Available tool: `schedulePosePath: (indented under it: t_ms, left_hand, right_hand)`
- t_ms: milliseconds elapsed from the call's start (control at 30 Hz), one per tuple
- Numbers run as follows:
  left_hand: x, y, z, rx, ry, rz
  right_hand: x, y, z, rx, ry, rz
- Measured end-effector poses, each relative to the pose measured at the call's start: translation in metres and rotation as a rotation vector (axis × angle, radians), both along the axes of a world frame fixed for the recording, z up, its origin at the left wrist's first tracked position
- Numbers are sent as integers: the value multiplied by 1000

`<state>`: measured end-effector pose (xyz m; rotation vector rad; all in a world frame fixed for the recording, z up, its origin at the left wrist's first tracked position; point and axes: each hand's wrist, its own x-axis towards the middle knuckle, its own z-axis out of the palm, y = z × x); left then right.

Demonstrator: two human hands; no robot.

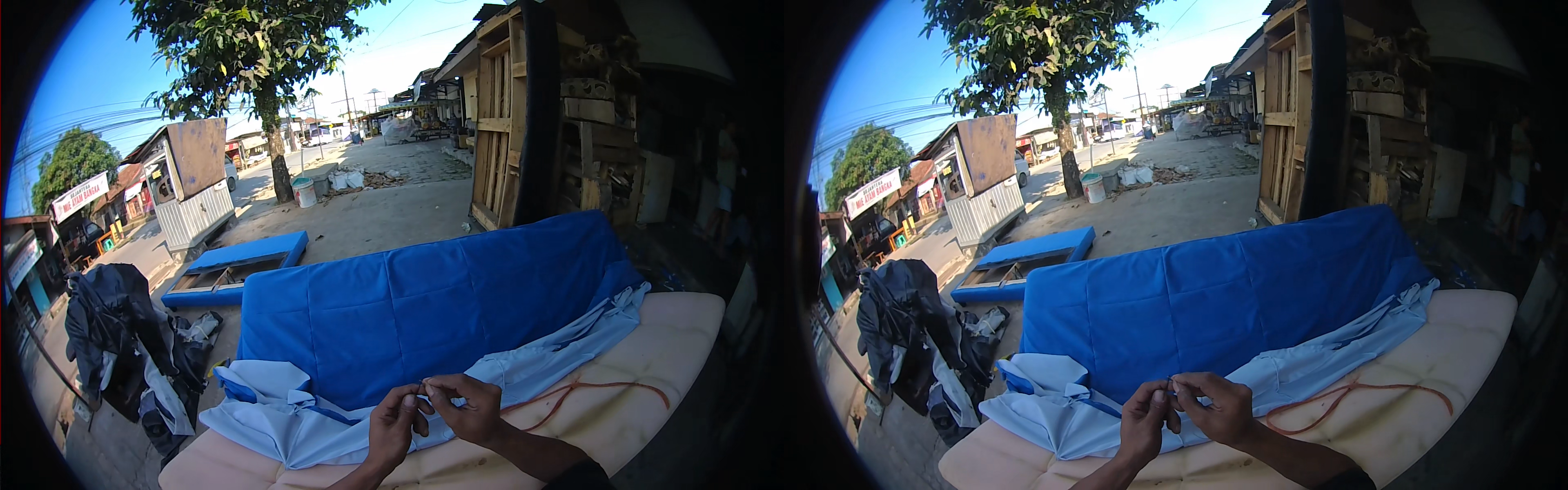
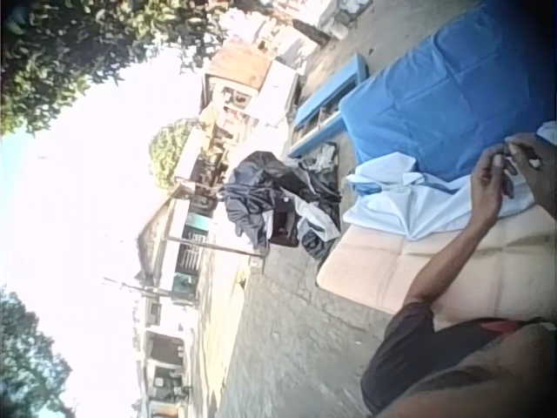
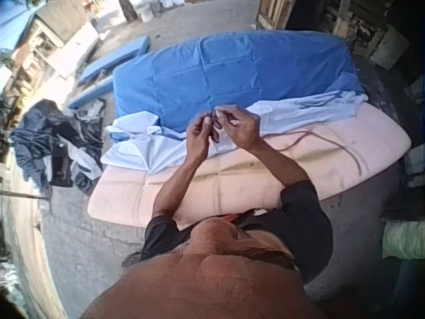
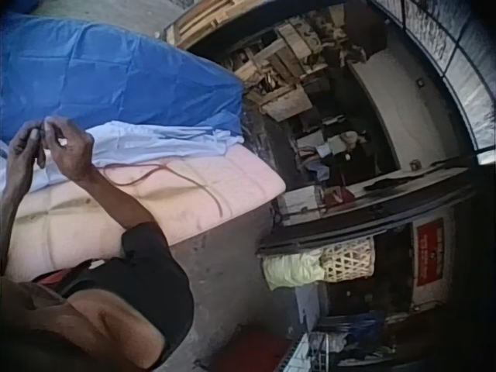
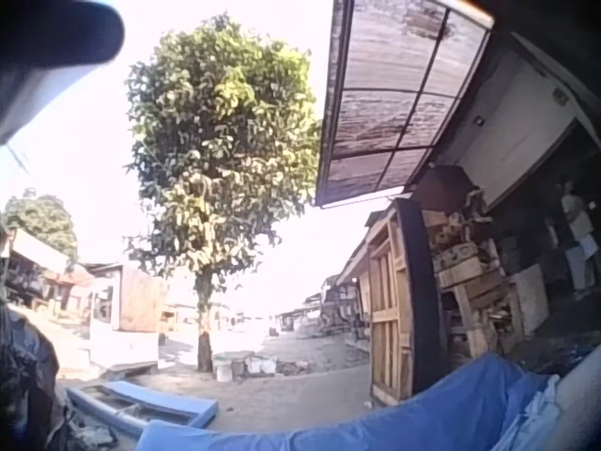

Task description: The person sews a fabric cover onto a foam cushion using a needle and thread, pushing the needle and pulling the thread through the material to secure the upholstery.

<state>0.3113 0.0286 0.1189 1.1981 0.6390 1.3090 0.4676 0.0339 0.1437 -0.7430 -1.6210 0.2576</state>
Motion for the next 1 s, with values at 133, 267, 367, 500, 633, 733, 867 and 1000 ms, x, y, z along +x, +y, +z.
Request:
schedulePosePath:
  t_ms: [133, 267, 367, 500, 633, 733, 867, 1000]
  left_hand:
    - [0, 0, 0, 14, 11, 12]
    - [-1, 0, 0, 23, -5, 0]
    - [-1, -1, 2, 18, 5, 6]
    - [0, 0, -2, 23, 4, 10]
    - [0, 1, -1, 41, 30, 29]
    - [0, 1, -2, 42, 41, 43]
    - [1, 0, -1, 49, 43, 46]
    - [1, 0, -2, 53, 53, 51]
  right_hand:
    - [-2, 0, 0, 26, 18, 2]
    - [-1, -3, 2, 16, 0, 13]
    - [-1, -1, 0, 26, 14, 2]
    - [0, -2, 0, -3, -13, 7]
    - [-1, -1, 1, -7, -7, 7]
    - [-1, -3, 3, -40, -13, 5]
    - [0, -2, 1, -40, -16, 9]
    - [-1, -2, 4, -62, -17, 2]
